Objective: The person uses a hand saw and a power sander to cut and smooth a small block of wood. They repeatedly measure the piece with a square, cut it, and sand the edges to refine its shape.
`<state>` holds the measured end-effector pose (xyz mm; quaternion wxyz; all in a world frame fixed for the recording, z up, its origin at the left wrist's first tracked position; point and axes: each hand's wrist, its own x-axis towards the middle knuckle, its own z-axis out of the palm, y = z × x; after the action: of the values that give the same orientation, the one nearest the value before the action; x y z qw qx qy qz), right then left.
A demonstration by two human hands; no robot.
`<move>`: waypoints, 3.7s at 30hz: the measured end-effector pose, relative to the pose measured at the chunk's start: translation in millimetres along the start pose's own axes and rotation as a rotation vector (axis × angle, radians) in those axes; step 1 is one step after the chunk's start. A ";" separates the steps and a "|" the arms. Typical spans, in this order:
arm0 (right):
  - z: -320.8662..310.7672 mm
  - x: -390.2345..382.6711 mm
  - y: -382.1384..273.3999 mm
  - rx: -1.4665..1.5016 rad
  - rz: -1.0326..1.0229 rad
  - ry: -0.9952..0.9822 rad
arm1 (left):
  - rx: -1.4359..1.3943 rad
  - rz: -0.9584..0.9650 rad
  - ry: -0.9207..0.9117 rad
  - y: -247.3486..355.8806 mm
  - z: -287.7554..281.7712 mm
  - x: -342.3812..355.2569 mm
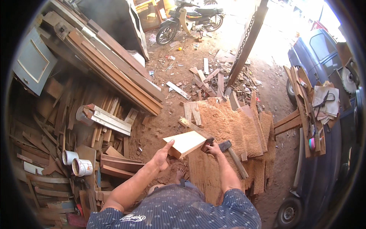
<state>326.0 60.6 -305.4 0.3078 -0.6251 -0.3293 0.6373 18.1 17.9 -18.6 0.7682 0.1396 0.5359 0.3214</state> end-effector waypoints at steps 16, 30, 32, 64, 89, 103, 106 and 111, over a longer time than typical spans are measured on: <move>15.1 -26.8 -10.7 -0.140 -0.024 0.089 | 0.086 0.065 0.018 -5.5 -3.0 9.2; 2.7 -10.7 36.9 0.097 -0.055 0.161 | 0.415 0.120 -0.041 -3.8 3.3 2.0; -12.5 -11.4 39.7 0.059 -0.156 0.213 | 0.592 0.180 -0.106 -2.5 7.7 -0.8; 9.9 -232.4 -179.5 -0.020 -0.382 -0.221 | 1.288 0.426 -0.196 6.7 102.5 -12.3; -58.5 -68.2 7.7 0.194 -0.186 0.191 | 1.299 0.443 -0.107 2.5 46.4 -46.2; -46.7 20.7 50.6 -0.022 -0.064 0.133 | 1.195 0.365 -0.125 8.5 28.6 -40.1; -45.5 21.6 46.8 -0.105 -0.059 0.163 | 1.214 0.435 -0.121 9.1 22.1 -35.9; -45.8 28.4 47.4 -0.054 -0.048 0.125 | 1.192 0.344 -0.129 16.0 29.2 -35.5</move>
<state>371.8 56.8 -360.5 0.3259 -0.6638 -0.3414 0.5802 31.6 11.0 27.7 0.5264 0.6475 0.5456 0.0771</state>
